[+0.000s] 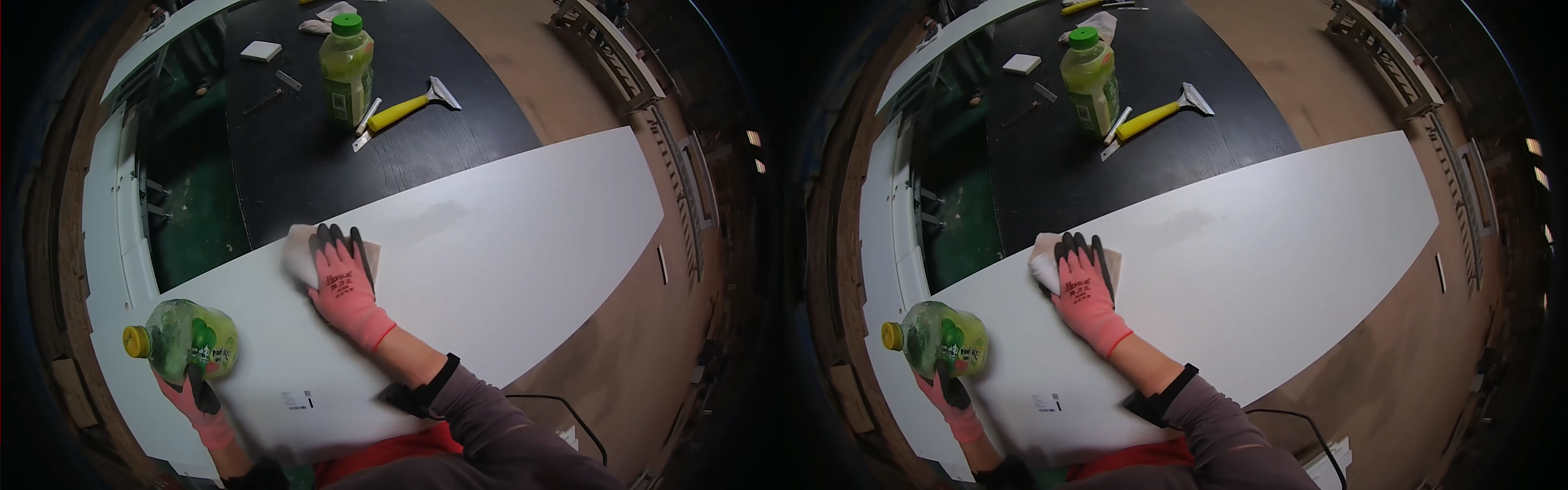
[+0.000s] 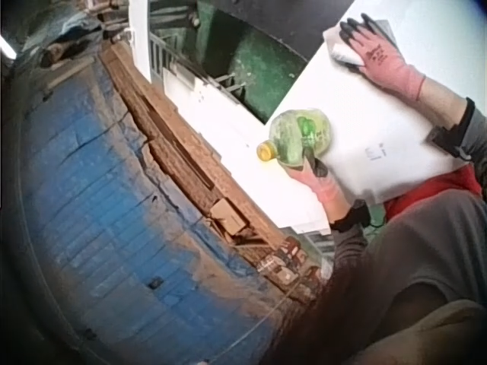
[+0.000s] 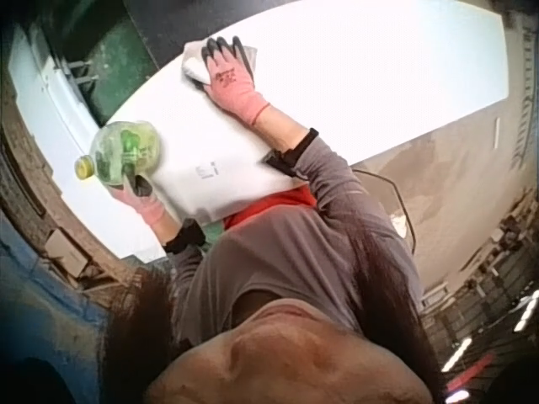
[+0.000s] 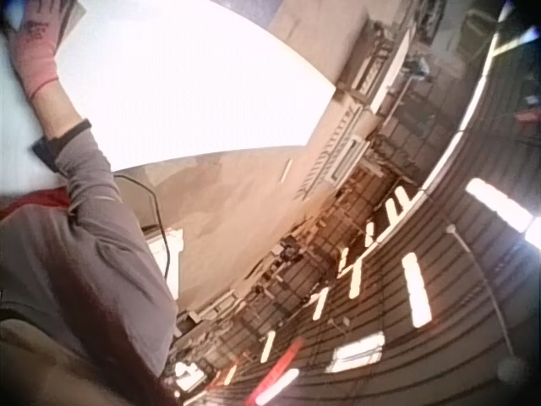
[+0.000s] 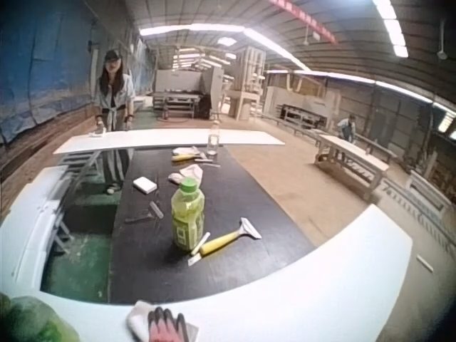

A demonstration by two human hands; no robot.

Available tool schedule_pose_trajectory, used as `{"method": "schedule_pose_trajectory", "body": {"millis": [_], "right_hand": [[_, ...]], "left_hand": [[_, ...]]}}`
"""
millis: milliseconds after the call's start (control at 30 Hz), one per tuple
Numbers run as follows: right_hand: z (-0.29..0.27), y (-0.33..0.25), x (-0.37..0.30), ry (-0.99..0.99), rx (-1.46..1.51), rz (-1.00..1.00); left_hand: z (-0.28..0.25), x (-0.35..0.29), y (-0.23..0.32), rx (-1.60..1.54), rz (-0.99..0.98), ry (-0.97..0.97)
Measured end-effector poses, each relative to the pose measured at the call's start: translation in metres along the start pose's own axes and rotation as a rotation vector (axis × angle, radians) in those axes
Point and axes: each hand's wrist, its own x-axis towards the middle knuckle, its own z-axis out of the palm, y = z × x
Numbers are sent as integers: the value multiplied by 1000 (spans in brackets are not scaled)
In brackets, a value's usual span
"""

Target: Cleaning and wiping down white laminate furniture panels using a rag and cleaning solution in a workshop.

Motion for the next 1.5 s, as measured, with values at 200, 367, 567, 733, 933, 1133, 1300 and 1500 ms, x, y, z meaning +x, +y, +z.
{"method": "schedule_pose_trajectory", "body": {"millis": [200, 367, 567, 733, 933, 1133, 1300, 1500], "right_hand": [[-21, 161, -14, 334, -155, 441], [-73, 347, -23, 394, -255, 1022], [-52, 355, -39, 462, -309, 1048], [13, 196, 9, 422, -381, 742], [98, -83, 72, 357, -306, 411], [185, -393, 131, 324, -199, -120], [274, -584, 180, 162, -30, -460], [323, -699, 158, -78, -65, -924]], "left_hand": [[5, 2, 5, 46, 72, -114], [-43, -3, 3, 16, 28, 87], [-127, -3, -9, 100, 22, 227], [-237, 8, -17, 75, 45, 374], [-366, 28, -44, 248, 19, 464], [-546, -15, -93, 725, 153, 520], [-549, -14, -78, 565, -45, 747], [-577, -23, -89, 290, -126, 833]]}}
